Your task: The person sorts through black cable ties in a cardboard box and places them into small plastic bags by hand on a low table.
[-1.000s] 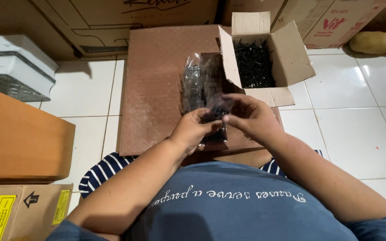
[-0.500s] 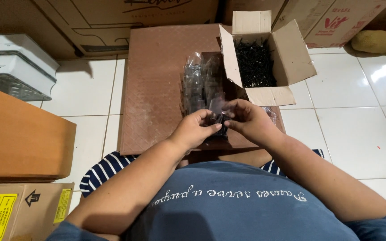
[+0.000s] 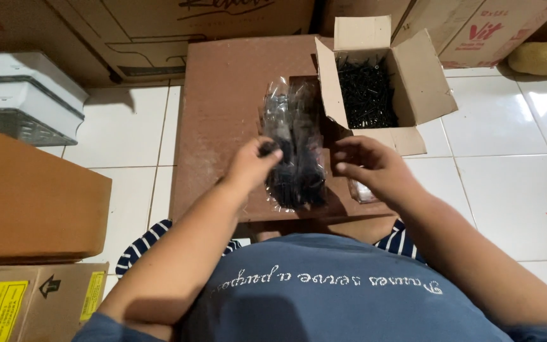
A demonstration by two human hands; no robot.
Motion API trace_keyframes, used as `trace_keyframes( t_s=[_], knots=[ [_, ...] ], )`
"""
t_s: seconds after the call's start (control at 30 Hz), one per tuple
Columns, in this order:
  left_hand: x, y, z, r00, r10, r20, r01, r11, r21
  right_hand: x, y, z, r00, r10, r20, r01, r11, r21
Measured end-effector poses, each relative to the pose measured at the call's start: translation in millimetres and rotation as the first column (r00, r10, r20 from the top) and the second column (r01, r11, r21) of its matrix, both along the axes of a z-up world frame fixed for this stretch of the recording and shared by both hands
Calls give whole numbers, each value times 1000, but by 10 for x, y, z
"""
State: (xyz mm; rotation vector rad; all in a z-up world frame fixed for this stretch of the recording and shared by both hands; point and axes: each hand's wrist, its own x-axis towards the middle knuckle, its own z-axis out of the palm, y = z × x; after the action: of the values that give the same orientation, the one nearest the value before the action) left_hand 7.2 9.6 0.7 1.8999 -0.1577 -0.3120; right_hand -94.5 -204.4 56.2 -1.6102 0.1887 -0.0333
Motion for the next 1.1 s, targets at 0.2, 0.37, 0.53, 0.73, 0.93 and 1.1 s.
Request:
trace_keyframes(
  t_s=[0.2, 0.37, 0.53, 0.73, 0.93, 1.1],
  knots=[
    [915, 19, -282, 983, 177, 54, -185, 923, 337, 17, -274, 189, 968, -220, 120, 236, 962, -139],
    [1560, -37, -778, 968, 247, 38, -239, 867, 438, 169, -692, -299, 933, -263, 244, 359, 657, -663],
    [1583, -125, -572, 973, 230, 7, -206, 857, 473, 267, -728, -607, 958, -140, 252, 285, 570, -771],
    [1626, -265, -391, 975, 220, 14, -200, 858, 472, 274, -715, -623, 964, -191, 183, 261, 579, -772],
    [1712, -369, -401, 990, 133, 37, -134, 861, 490, 311, -670, -525, 962, -190, 195, 270, 579, -770],
    [1872, -347, -586, 989, 117, 94, -150, 789, 596, 312, -665, -488, 962, -175, 208, 271, 568, -777]
  ],
)
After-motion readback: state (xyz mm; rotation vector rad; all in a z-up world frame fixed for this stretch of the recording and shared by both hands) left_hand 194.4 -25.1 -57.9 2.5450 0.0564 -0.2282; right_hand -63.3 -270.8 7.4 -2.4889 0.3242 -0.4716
